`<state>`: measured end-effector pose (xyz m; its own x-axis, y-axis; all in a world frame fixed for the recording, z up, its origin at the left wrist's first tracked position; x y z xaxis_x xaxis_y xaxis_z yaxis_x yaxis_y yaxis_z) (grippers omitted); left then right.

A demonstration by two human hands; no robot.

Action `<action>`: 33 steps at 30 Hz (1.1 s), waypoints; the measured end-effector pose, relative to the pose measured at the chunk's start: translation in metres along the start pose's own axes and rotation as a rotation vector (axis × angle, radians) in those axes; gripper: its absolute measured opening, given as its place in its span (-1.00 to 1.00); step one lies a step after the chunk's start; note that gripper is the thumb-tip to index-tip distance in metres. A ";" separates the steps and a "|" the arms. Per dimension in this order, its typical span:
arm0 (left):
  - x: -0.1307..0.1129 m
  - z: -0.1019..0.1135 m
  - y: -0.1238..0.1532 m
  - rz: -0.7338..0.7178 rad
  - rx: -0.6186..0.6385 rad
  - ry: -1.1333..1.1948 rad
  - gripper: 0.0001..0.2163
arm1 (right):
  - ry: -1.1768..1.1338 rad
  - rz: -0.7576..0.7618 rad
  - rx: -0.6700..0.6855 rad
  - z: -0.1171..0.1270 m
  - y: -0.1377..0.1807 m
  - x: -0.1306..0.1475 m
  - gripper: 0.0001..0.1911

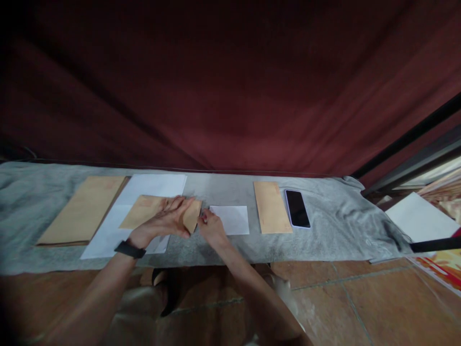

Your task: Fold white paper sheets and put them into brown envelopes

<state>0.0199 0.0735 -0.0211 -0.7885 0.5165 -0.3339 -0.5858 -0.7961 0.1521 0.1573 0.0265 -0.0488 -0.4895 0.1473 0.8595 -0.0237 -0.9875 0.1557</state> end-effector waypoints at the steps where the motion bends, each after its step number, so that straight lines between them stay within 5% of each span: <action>1: -0.001 0.002 0.001 -0.007 -0.027 -0.004 0.13 | -0.017 -0.025 0.009 -0.005 -0.003 0.001 -0.65; 5: -0.005 0.005 0.006 -0.026 -0.040 0.014 0.13 | -0.044 -0.130 0.064 -0.017 -0.010 0.001 -0.68; 15: -0.007 0.004 0.009 -0.017 0.025 0.047 0.16 | 0.340 -0.082 -0.053 -0.009 -0.008 0.020 -0.78; 25: -0.028 0.016 0.014 -0.142 -0.063 0.108 0.20 | -0.192 -0.033 -0.186 0.037 -0.005 0.005 -0.92; 33: -0.067 0.029 0.020 -0.308 -0.241 0.031 0.14 | -0.606 -0.203 0.199 0.042 0.024 -0.007 -0.74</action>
<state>0.0559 0.0321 0.0317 -0.5745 0.7361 -0.3579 -0.7307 -0.6583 -0.1809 0.1962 0.0045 -0.0307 0.0857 0.3918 0.9160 0.1256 -0.9163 0.3802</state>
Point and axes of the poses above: each hand's wrist, its own y-axis away from the middle knuckle, its own z-axis out of the back of the hand, x = y × z, the point moved 9 cm from there along -y, towards the middle knuckle, and after that the axes turned 7 degrees about y, right-handed, at the moved point
